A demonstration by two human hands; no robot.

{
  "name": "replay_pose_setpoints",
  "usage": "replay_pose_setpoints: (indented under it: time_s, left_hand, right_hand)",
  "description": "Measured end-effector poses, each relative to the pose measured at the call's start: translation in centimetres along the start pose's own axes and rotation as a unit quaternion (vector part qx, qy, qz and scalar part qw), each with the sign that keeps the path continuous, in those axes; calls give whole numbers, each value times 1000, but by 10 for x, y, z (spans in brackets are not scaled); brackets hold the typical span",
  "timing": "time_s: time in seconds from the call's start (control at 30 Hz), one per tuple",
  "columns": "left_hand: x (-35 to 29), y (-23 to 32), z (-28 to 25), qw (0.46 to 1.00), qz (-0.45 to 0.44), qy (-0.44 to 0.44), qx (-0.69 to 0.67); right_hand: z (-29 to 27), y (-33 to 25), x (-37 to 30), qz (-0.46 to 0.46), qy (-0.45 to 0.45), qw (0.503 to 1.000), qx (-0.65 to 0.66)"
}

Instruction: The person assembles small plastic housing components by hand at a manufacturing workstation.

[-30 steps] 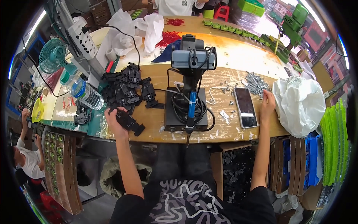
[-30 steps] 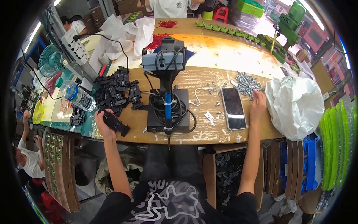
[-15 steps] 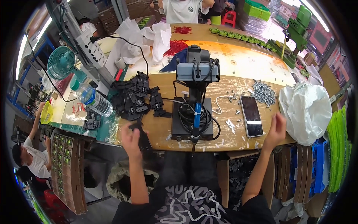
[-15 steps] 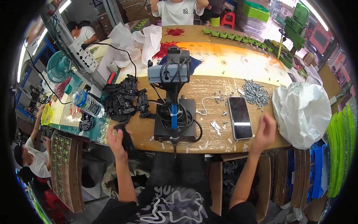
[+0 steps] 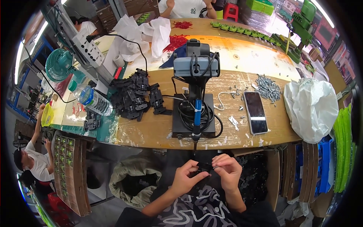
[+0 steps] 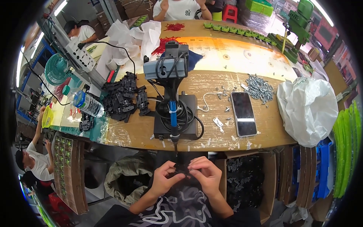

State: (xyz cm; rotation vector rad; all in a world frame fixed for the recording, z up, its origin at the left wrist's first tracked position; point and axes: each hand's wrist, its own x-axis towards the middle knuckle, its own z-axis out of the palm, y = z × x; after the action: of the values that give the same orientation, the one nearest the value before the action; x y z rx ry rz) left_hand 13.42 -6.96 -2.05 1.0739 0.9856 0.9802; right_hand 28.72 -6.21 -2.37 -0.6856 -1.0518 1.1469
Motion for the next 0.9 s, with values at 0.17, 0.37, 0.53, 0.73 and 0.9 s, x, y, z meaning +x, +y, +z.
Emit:
replay_pose_setpoints:
  time_s: [0.17,0.37,0.53,0.73,0.9]
  left_hand:
    - [3,4,6,1000,-10,-17,3]
    - [9,14,14,999,14,-26,34]
    - [6,10,22,999,23,-9,49]
    - [5,6,25,996,45,-22,70]
    - [2,2,24,996,34,-29,71]
  right_hand:
    - [-2,2,-5,31,17,999,-18]
    - [-1,-6,0,189,123,969,104]
    - [-11,1,-7,139,86,978,130]
    - [-7,-3,-8,141,94,974,150]
    - [-14,-3,-8,2,72,997,-1]
